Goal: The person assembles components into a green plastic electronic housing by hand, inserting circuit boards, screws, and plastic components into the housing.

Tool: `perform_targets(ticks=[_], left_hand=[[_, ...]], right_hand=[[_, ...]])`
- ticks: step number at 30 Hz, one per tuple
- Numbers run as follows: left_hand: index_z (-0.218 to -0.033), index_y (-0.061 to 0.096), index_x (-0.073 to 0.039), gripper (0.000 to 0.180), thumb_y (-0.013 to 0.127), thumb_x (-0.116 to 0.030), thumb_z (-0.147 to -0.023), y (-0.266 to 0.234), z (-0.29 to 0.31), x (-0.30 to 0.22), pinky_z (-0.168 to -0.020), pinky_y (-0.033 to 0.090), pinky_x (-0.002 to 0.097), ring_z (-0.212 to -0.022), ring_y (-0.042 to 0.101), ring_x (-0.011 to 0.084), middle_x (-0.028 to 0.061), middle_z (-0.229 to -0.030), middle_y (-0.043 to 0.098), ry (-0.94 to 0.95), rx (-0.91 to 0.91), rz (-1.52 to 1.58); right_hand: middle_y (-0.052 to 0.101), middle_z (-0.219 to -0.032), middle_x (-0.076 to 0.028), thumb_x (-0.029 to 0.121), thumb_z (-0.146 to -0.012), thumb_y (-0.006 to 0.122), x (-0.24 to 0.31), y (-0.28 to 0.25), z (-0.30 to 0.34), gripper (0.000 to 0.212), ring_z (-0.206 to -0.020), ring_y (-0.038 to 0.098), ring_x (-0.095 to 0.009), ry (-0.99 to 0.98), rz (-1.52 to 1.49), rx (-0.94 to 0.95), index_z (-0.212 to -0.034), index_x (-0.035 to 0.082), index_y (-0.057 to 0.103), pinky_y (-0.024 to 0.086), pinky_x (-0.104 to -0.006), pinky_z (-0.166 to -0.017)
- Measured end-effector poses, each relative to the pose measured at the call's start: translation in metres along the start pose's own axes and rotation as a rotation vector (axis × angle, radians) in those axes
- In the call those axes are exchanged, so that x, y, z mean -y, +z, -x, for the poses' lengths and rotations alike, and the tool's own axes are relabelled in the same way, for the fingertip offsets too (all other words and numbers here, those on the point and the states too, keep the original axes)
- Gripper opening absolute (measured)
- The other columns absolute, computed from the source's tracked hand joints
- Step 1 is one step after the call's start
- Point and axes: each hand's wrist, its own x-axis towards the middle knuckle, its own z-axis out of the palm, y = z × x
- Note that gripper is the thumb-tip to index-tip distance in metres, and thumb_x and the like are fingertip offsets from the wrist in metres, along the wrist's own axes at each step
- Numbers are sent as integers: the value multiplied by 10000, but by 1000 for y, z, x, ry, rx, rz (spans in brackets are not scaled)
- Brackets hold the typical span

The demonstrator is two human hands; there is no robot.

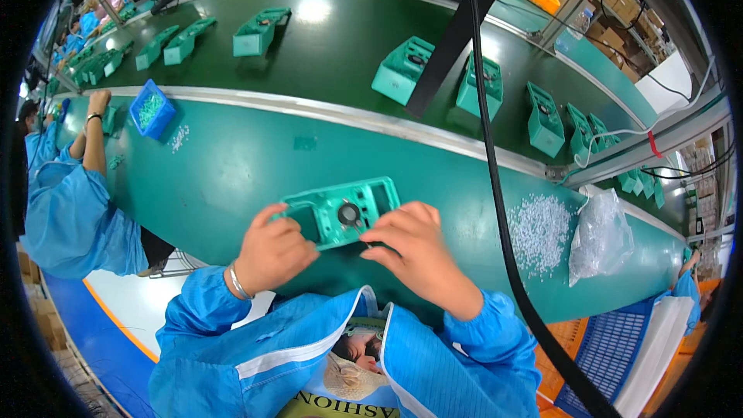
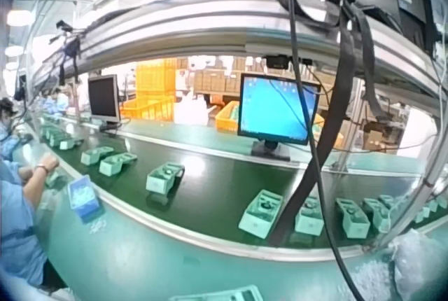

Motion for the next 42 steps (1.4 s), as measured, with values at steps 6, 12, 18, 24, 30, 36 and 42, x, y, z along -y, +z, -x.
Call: perform_targets(ticks=[6,12,18,24,30,36,42], left_hand=[[-761,645,-111,138,762,-146,-824,1,-40,100,-927,477,495,-815,624,282,55,-745,612,-166,-210,-292],[-731,637,-96,219,686,-214,-909,47,-108,215,-823,466,468,-822,630,311,82,-756,662,-297,-247,-470],[-997,739,-106,209,661,-297,-970,84,-160,260,-911,467,465,-1018,642,306,72,-955,723,-268,-358,-499],[-1241,710,-147,323,612,-349,-1008,52,-141,331,-1035,442,484,-1221,590,315,81,-1235,697,-487,-475,-644],[-1294,689,-172,395,602,-422,-1001,33,-103,351,-1054,429,489,-1296,540,288,50,-1297,670,-763,-169,-782],[-1172,737,-150,361,651,-437,-969,22,-85,352,-1016,450,476,-1219,582,304,60,-1184,697,-670,-62,-638],[-1051,730,-103,331,722,-408,-924,23,-80,326,-940,479,477,-1119,614,324,104,-1049,711,-492,-185,-622]], right_hand=[[687,-932,-36,134,-733,845,9,-42,37,243,-938,610,-271,74,234,-76,-957,97,757,439,-423,-876],[693,-892,-68,96,-767,818,-21,-55,72,182,-908,632,-292,266,330,-206,-935,81,749,457,-423,-852],[682,-853,-53,78,-815,767,-74,-70,111,106,-856,630,-281,525,502,-461,-913,88,728,450,-421,-790],[671,-847,-40,97,-821,770,-107,-68,104,63,-870,621,-271,468,519,-485,-865,101,726,447,-417,-814],[641,-826,-37,100,-785,781,-116,-63,98,83,-889,604,-269,404,602,-387,-854,113,737,431,-409,-828],[645,-820,-28,92,-771,777,-117,-64,94,70,-888,599,-264,396,597,-392,-824,119,741,428,-404,-818],[656,-823,-22,102,-777,771,-116,-67,89,57,-874,603,-262,351,599,-346,-819,126,742,435,-408,-846]])
